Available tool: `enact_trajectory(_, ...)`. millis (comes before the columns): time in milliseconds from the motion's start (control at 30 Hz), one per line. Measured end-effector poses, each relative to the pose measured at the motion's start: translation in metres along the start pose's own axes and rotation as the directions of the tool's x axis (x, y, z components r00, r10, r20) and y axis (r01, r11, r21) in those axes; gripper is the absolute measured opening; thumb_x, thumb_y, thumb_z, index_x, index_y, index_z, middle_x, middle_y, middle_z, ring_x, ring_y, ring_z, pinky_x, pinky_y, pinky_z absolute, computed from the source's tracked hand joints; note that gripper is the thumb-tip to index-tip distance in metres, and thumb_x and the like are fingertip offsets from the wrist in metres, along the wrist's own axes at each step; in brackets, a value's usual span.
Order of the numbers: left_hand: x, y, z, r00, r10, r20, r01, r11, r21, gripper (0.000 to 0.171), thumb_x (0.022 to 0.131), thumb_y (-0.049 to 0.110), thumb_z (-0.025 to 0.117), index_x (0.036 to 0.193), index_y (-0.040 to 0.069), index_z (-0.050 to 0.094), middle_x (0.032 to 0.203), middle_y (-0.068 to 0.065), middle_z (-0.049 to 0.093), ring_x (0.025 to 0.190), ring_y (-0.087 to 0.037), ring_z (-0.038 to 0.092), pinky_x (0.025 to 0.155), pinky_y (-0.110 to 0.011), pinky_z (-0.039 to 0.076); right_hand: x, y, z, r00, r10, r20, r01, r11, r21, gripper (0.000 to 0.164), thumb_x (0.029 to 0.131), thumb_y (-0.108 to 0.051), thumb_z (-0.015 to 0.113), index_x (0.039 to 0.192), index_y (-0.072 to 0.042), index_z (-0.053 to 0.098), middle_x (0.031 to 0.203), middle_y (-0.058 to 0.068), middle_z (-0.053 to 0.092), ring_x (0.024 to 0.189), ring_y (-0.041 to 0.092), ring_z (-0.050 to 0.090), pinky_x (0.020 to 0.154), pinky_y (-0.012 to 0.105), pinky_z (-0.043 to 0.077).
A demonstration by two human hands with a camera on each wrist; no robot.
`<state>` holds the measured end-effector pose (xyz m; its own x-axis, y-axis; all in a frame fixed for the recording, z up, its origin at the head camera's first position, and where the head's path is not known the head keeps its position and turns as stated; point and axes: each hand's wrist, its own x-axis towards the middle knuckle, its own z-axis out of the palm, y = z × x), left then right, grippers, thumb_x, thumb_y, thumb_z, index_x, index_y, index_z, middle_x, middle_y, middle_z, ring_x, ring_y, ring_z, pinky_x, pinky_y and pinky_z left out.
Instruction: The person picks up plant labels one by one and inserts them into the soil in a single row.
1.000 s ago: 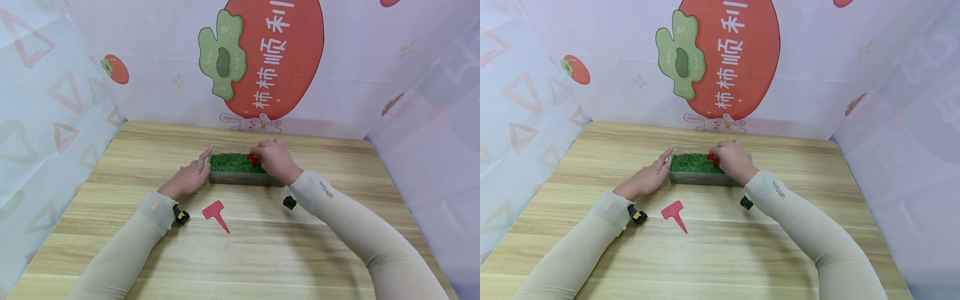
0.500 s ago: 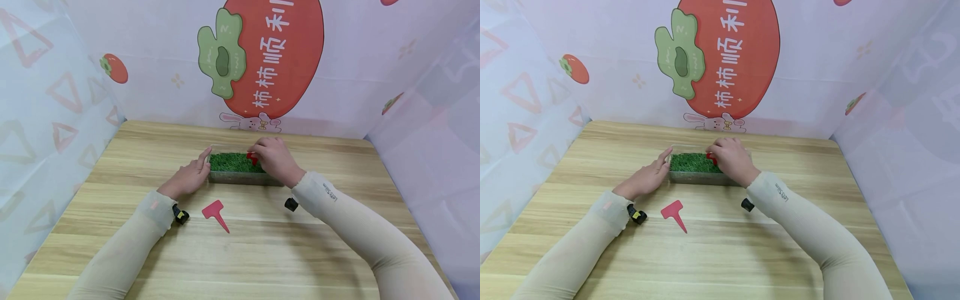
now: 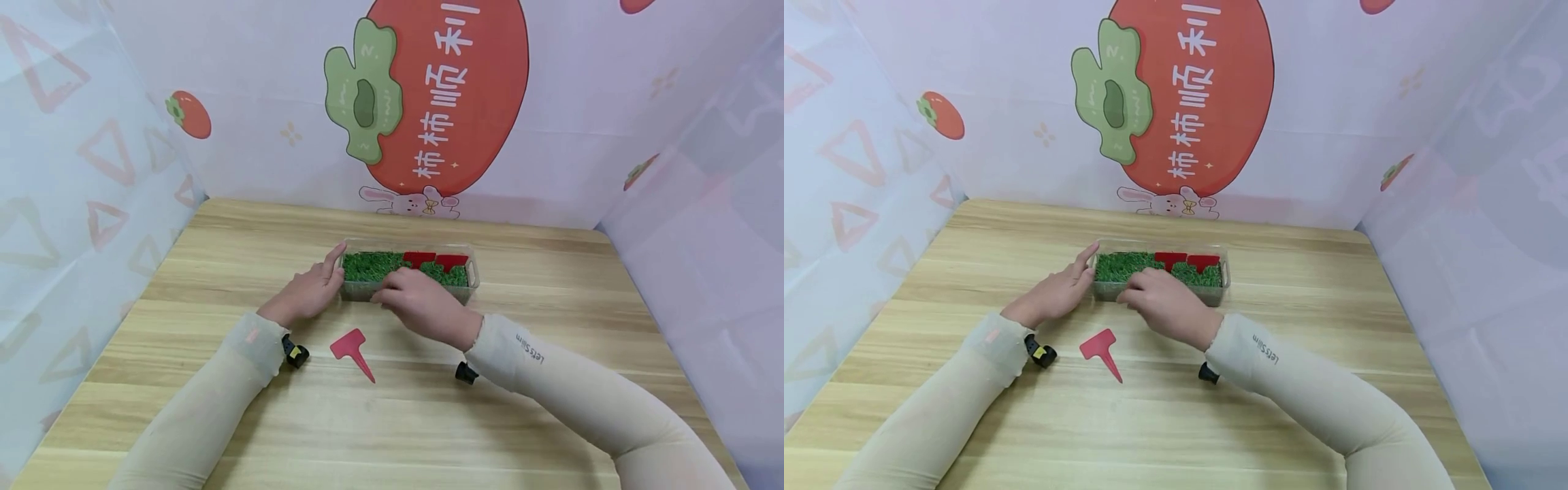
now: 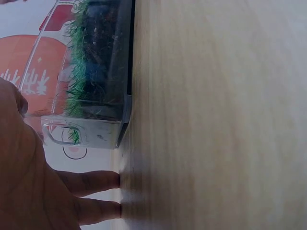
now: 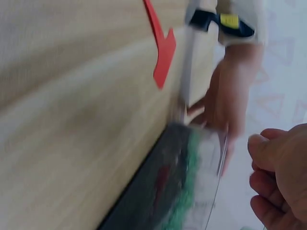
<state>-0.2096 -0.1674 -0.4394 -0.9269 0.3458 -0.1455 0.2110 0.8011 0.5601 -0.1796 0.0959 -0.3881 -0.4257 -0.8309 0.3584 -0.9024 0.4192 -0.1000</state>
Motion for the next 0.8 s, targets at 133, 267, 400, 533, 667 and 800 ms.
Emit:
enact_trajectory(133, 0.000, 0.001, 0.000, 1.000, -0.001, -0.001, 0.001, 1.000, -0.007, 0.059, 0.108, 0.047, 0.018, 0.160, 0.041, -0.010, 0.156, -0.023, 0.038, 0.146, -0.045, 0.031, 0.110, -0.076, 0.020, 0.000, -0.013, 0.006, 0.993, -0.029, 0.113, 0.024, 0.999, 0.045, 0.029, 0.086, -0.018, 0.080, 0.114, -0.015, 0.074, 0.108, 0.000, 0.069, 0.101, 0.015, 0.062, 0.092, 0.026, 0.052)
enact_trajectory(267, 0.000, 0.001, 0.000, 1.000, -0.001, 0.000, 0.001, 1.000, -0.006, 0.059, 0.108, 0.047, 0.018, 0.160, 0.039, -0.008, 0.157, -0.023, 0.037, 0.146, -0.045, 0.030, 0.110, -0.076, 0.019, 0.002, -0.023, 0.015, 0.967, -0.040, 0.250, 0.021, 0.997, 0.077, 0.037, 0.088, -0.029, 0.078, 0.122, -0.018, 0.071, 0.114, -0.001, 0.067, 0.106, 0.014, 0.059, 0.095, 0.024, 0.050)
enact_trajectory(400, 0.000, 0.001, 0.000, 1.000, -0.005, 0.003, 0.005, 1.000, -0.010, 0.059, 0.108, 0.046, 0.018, 0.161, 0.038, -0.007, 0.157, -0.024, 0.036, 0.147, -0.045, 0.029, 0.111, -0.076, 0.018, 0.003, -0.029, 0.030, 0.943, -0.061, 0.328, 0.040, 0.997, 0.070, 0.043, 0.088, -0.036, 0.078, 0.127, -0.020, 0.068, 0.122, 0.000, 0.065, 0.111, 0.014, 0.059, 0.097, 0.024, 0.049)
enact_trajectory(533, -0.001, 0.002, -0.001, 1.000, -0.007, 0.005, 0.008, 1.000, -0.014, 0.058, 0.108, 0.046, 0.017, 0.160, 0.039, -0.008, 0.158, -0.023, 0.036, 0.148, -0.044, 0.027, 0.112, -0.076, 0.014, 0.005, -0.034, 0.041, 0.922, -0.078, 0.378, 0.049, 0.995, 0.085, 0.052, 0.085, -0.041, 0.080, 0.129, -0.018, 0.066, 0.133, 0.004, 0.060, 0.121, 0.017, 0.057, 0.105, 0.026, 0.046)
enact_trajectory(667, -0.001, 0.002, -0.002, 1.000, -0.009, 0.008, 0.009, 1.000, -0.022, 0.058, 0.108, 0.047, 0.018, 0.160, 0.040, -0.008, 0.158, -0.021, 0.035, 0.148, -0.043, 0.027, 0.112, -0.076, 0.012, 0.008, -0.037, 0.047, 0.902, -0.083, 0.424, 0.034, 0.992, 0.122, 0.064, 0.079, -0.044, 0.084, 0.135, -0.019, 0.062, 0.143, 0.008, 0.054, 0.132, 0.019, 0.051, 0.111, 0.029, 0.042)
enact_trajectory(800, -0.003, 0.003, -0.002, 1.000, -0.010, 0.011, 0.010, 1.000, -0.022, 0.059, 0.108, 0.047, 0.018, 0.160, 0.040, -0.009, 0.158, -0.022, 0.036, 0.147, -0.044, 0.028, 0.112, -0.076, 0.012, 0.012, -0.037, 0.050, 0.885, -0.083, 0.457, 0.034, 0.993, 0.115, 0.071, 0.077, -0.046, 0.085, 0.139, -0.024, 0.059, 0.148, 0.007, 0.050, 0.136, 0.019, 0.047, 0.112, 0.031, 0.041)
